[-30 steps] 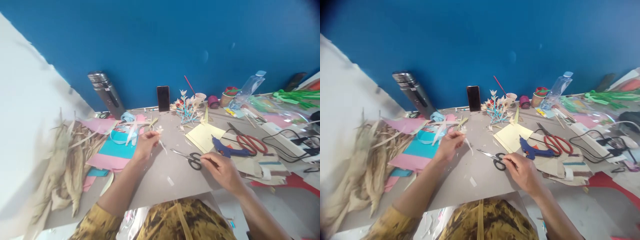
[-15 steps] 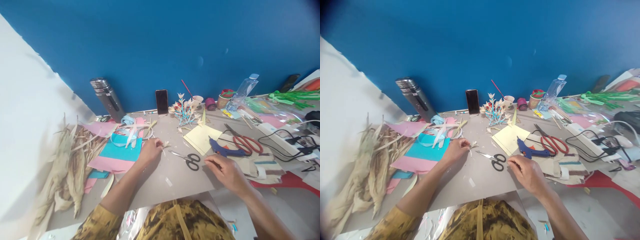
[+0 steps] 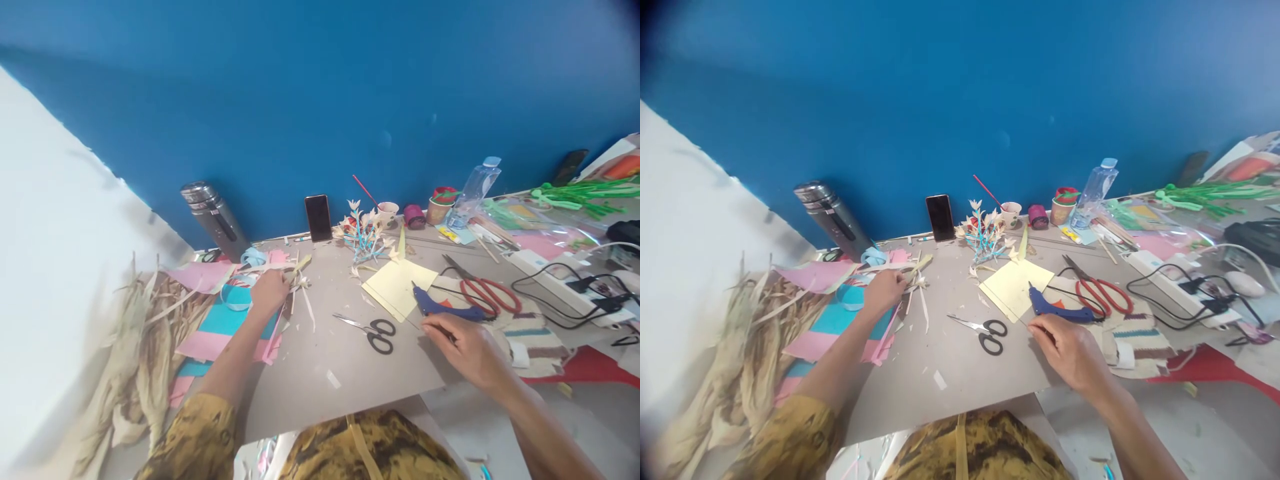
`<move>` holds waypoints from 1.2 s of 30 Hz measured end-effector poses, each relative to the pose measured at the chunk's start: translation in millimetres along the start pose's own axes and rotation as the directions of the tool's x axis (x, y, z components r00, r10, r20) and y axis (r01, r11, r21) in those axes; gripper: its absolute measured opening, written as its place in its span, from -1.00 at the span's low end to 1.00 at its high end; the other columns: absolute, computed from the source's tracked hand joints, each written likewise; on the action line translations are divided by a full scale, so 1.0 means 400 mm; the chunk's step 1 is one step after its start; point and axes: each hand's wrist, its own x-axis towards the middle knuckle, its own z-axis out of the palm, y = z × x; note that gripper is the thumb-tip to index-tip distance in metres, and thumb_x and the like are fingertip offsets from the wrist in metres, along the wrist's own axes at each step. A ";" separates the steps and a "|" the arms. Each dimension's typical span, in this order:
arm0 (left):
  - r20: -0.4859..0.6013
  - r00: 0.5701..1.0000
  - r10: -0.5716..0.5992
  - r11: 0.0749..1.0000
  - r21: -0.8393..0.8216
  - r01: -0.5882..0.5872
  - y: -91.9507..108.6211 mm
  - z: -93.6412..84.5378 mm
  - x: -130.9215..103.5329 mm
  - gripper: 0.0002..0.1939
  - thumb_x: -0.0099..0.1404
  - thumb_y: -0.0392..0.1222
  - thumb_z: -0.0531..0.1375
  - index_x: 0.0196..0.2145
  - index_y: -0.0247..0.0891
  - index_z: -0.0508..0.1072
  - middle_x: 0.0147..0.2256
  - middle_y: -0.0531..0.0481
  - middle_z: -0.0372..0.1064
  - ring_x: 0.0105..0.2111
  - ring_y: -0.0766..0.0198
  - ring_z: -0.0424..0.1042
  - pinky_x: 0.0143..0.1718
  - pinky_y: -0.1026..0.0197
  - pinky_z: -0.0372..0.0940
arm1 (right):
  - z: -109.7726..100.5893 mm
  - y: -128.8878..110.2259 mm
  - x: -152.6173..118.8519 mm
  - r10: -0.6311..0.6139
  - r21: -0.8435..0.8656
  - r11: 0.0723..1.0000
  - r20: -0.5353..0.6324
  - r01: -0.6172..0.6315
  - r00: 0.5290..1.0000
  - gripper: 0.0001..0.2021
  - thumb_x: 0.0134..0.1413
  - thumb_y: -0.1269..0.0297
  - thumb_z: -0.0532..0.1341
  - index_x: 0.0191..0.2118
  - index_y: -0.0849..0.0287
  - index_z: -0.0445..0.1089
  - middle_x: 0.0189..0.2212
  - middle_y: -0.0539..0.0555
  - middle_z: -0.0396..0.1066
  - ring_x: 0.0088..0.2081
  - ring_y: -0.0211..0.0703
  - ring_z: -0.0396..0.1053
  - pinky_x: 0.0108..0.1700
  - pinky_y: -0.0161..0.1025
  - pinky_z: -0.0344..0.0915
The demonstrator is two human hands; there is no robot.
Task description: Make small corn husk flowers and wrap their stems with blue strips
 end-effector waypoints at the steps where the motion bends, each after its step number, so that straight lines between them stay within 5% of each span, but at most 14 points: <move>1: 0.003 1.000 0.000 1.000 -0.019 0.000 -0.002 -0.001 0.006 -0.85 0.15 -0.26 0.16 -0.49 -0.25 0.52 -0.40 -0.16 0.54 -0.32 0.07 0.50 -0.35 0.19 0.23 | -0.002 -0.001 0.003 0.004 -0.002 1.000 -0.003 -0.004 1.000 -0.77 0.30 0.14 0.12 -0.29 0.04 0.48 -0.41 0.00 0.57 -0.47 -0.16 0.50 -0.39 -0.26 0.36; 7: -0.079 0.997 -0.004 0.992 -0.128 -0.006 -0.038 -0.074 0.032 -0.74 0.23 -0.16 0.09 -0.35 -0.25 0.58 -0.37 -0.08 0.58 -0.34 0.12 0.51 -0.33 0.22 0.27 | -0.012 -0.014 0.024 0.014 0.019 1.000 0.014 -0.014 1.000 -0.76 0.31 0.14 0.10 -0.31 0.05 0.46 -0.43 0.01 0.56 -0.45 -0.15 0.50 -0.38 -0.27 0.34; 11: -0.270 0.959 -0.083 0.996 -0.040 0.075 -0.065 -0.124 0.027 -0.63 0.25 -0.20 0.08 -0.07 -0.31 0.55 -0.12 -0.29 0.54 -0.14 -0.08 0.50 -0.21 0.08 0.29 | -0.012 -0.013 0.036 0.026 0.010 1.000 0.039 -0.026 0.999 -0.78 0.31 0.14 0.11 -0.28 0.04 0.46 -0.42 0.00 0.56 -0.44 -0.15 0.49 -0.36 -0.27 0.34; 14: -0.411 0.911 -0.008 0.995 0.091 0.050 -0.060 -0.126 0.008 -0.54 0.30 -0.23 0.04 0.12 -0.30 0.43 0.04 -0.37 0.44 -0.04 -0.15 0.45 -0.19 0.03 0.28 | -0.008 -0.010 0.041 0.026 0.005 1.000 0.045 -0.027 0.999 -0.78 0.31 0.15 0.11 -0.27 0.03 0.47 -0.41 -0.01 0.57 -0.44 -0.16 0.50 -0.36 -0.27 0.34; 18: -0.287 0.958 0.027 0.987 0.160 0.020 -0.052 -0.112 0.008 -0.61 0.39 -0.17 -0.03 -0.05 -0.25 0.54 -0.21 -0.27 0.52 -0.15 -0.11 0.46 -0.18 0.03 0.27 | -0.005 -0.010 0.048 0.019 0.003 1.000 0.039 -0.019 0.999 -0.80 0.28 0.16 0.12 -0.28 0.03 0.47 -0.41 -0.01 0.57 -0.47 -0.16 0.49 -0.40 -0.28 0.34; 20: -0.192 0.966 0.170 0.966 0.227 -0.125 -0.053 -0.104 0.021 -0.63 0.35 -0.26 0.00 -0.07 -0.24 0.57 -0.21 -0.26 0.50 -0.11 -0.08 0.42 -0.12 0.02 0.25 | -0.005 -0.012 0.052 0.014 0.005 1.000 0.038 -0.014 0.999 -0.79 0.28 0.15 0.12 -0.29 0.03 0.47 -0.42 0.00 0.57 -0.48 -0.15 0.49 -0.39 -0.27 0.35; 23: -0.039 0.915 0.401 0.883 0.283 -0.374 -0.050 -0.081 0.040 -0.64 0.27 -0.36 0.06 -0.13 -0.23 0.61 -0.13 -0.27 0.43 -0.02 -0.07 0.34 -0.02 0.00 0.22 | -0.005 -0.017 0.059 0.012 0.006 1.000 0.051 -0.012 0.999 -0.78 0.28 0.14 0.11 -0.29 0.03 0.48 -0.41 0.01 0.58 -0.44 -0.12 0.51 -0.38 -0.26 0.35; 28: 0.035 0.895 0.444 0.864 0.248 -0.438 -0.046 -0.040 0.068 -0.73 0.22 -0.37 0.11 -0.39 -0.22 0.62 -0.19 -0.29 0.41 -0.02 -0.08 0.33 -0.04 0.00 0.26 | -0.001 -0.036 0.069 -0.003 0.034 0.999 0.074 0.000 0.997 -0.77 0.30 0.18 0.10 -0.30 0.07 0.48 -0.39 0.03 0.57 -0.40 -0.13 0.51 -0.35 -0.27 0.32; 31: -0.006 0.889 0.457 0.880 0.149 -0.451 -0.065 -0.050 0.087 -0.75 0.20 -0.35 0.11 -0.41 -0.21 0.60 -0.23 -0.20 0.46 -0.08 0.01 0.39 0.00 0.03 0.28 | 0.006 -0.058 0.080 -0.011 0.083 0.997 0.093 0.003 0.996 -0.77 0.32 0.20 0.10 -0.29 0.08 0.48 -0.38 0.05 0.56 -0.37 -0.14 0.50 -0.32 -0.28 0.32; 34: -0.253 0.906 0.339 0.878 -0.260 -0.401 -0.065 -0.089 0.068 -0.82 0.19 -0.24 0.14 -0.43 -0.19 0.57 -0.22 -0.13 0.52 -0.10 0.05 0.44 0.02 0.05 0.30 | 0.026 -0.105 0.106 -0.017 0.171 0.985 0.101 0.000 0.995 -0.79 0.30 0.24 0.12 -0.30 0.10 0.49 -0.37 0.04 0.56 -0.35 -0.15 0.49 -0.28 -0.27 0.30; 36: -0.429 0.871 0.238 0.784 -0.445 -0.433 -0.037 -0.121 0.015 -0.84 0.19 -0.17 0.18 -0.39 -0.16 0.58 -0.23 -0.09 0.54 -0.13 0.06 0.45 -0.01 0.07 0.32 | 0.048 -0.155 0.129 -0.028 0.271 0.963 0.098 0.000 0.995 -0.81 0.26 0.29 0.15 -0.33 0.11 0.49 -0.41 0.02 0.54 -0.37 -0.17 0.46 -0.29 -0.28 0.28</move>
